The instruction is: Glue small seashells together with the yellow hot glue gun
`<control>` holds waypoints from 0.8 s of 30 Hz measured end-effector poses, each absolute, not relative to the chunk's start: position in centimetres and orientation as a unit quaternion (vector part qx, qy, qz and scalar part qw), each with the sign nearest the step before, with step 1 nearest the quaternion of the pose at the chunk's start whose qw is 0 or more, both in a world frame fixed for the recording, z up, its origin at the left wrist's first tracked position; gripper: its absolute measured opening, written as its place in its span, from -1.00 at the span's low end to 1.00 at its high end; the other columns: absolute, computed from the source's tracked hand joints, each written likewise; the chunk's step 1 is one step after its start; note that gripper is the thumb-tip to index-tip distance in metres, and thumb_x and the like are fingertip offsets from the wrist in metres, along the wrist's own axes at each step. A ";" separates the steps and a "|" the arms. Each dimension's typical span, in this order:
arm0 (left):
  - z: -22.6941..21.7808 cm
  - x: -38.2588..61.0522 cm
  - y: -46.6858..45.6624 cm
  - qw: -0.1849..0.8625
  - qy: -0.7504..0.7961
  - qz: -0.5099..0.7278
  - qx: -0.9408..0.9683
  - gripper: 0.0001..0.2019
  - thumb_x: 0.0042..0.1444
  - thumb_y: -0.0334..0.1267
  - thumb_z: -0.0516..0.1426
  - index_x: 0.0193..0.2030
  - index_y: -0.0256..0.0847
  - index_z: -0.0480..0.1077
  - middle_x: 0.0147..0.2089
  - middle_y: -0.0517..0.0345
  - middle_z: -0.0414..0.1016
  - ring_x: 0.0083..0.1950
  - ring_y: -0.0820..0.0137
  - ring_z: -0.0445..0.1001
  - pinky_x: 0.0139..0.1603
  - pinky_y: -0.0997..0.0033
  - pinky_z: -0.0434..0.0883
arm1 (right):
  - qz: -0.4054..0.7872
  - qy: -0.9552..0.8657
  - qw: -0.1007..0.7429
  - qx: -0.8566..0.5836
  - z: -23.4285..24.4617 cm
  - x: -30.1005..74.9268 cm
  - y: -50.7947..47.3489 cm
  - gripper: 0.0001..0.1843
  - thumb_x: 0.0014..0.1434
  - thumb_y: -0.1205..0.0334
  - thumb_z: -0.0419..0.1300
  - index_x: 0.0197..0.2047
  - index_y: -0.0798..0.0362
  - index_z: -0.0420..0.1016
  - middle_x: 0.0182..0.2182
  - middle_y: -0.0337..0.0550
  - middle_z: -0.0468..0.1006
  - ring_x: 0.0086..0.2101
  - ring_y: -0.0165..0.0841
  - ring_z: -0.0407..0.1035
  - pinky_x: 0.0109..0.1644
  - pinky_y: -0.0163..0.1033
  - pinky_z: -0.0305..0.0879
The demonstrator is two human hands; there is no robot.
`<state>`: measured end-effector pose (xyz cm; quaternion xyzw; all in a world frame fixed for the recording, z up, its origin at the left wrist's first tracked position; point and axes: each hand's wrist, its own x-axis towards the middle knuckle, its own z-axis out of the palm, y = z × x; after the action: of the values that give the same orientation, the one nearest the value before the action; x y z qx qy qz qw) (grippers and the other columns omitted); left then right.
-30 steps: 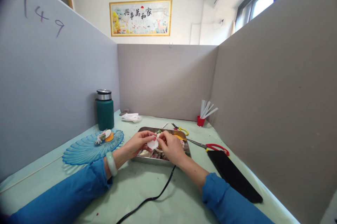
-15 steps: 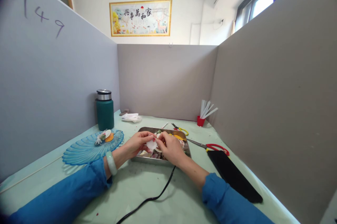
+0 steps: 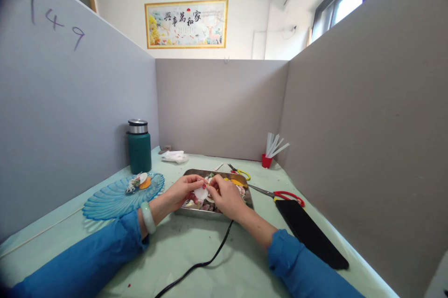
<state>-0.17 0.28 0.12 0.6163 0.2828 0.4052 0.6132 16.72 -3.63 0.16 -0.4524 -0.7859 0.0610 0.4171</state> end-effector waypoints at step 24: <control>0.5 0.0 -0.4 0.581 0.302 0.418 0.630 -0.68 -0.11 -0.06 0.19 -0.34 -0.31 0.34 -0.34 0.08 0.36 -0.36 0.43 0.40 -0.50 0.48 0.41 | 0.047 -0.783 0.421 -0.455 -0.2 16.8 -3.4 -0.82 0.17 0.13 -0.01 -0.34 0.04 0.31 -0.49 -0.24 0.46 -0.49 -0.45 0.31 -0.43 -0.39 0.12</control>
<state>0.04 -0.38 0.45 0.6297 0.3025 0.4178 0.5809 16.83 -3.39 -0.15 -0.4550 -0.7831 0.0474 0.4213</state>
